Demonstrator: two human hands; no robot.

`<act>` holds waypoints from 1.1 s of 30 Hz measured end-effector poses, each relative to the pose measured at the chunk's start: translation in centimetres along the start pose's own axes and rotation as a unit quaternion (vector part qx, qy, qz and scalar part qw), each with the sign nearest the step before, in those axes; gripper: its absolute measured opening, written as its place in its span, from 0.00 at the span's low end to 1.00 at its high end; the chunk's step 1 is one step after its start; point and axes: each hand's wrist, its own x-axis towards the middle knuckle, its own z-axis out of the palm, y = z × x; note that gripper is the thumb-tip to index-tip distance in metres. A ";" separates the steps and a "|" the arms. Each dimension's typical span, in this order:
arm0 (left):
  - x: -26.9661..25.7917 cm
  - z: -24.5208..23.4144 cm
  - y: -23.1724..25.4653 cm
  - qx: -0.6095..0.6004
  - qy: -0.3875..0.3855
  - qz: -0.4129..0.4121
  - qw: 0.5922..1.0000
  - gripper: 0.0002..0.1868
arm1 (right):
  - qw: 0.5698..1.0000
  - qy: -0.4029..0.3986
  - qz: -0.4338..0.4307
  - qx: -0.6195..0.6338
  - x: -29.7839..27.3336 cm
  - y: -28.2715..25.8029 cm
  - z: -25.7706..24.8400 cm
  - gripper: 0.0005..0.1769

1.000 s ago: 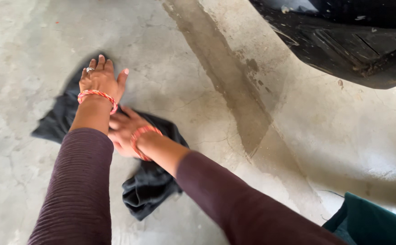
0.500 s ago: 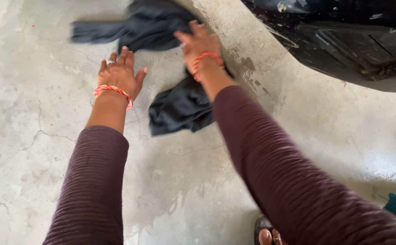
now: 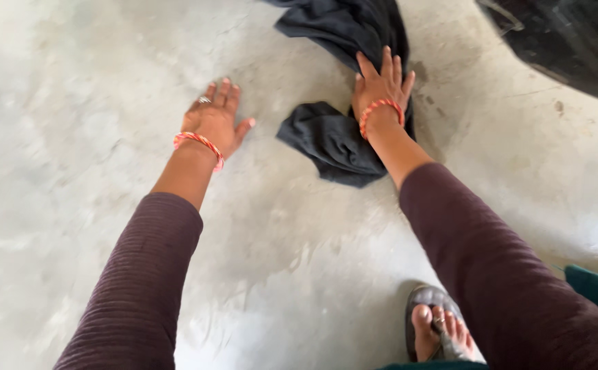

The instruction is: The person cleans the floor with a cloth, then places the cloth in a bucket of water to rinse and wring it out by hand.

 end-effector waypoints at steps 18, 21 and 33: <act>-16.0 1.5 -13.6 -0.042 0.110 -0.099 0.988 0.39 | 0.778 -0.225 -0.586 -0.016 -25.9 -26.1 0.1 0.25; -15.8 1.8 -14.2 -0.042 0.117 -0.128 0.984 0.39 | 0.729 -0.202 -0.653 0.035 -30.8 -29.2 1.7 0.29; -5.0 -1.6 -13.9 -0.137 0.069 -0.082 0.985 0.41 | 0.821 -0.108 -0.560 0.020 -9.9 -34.8 9.6 0.22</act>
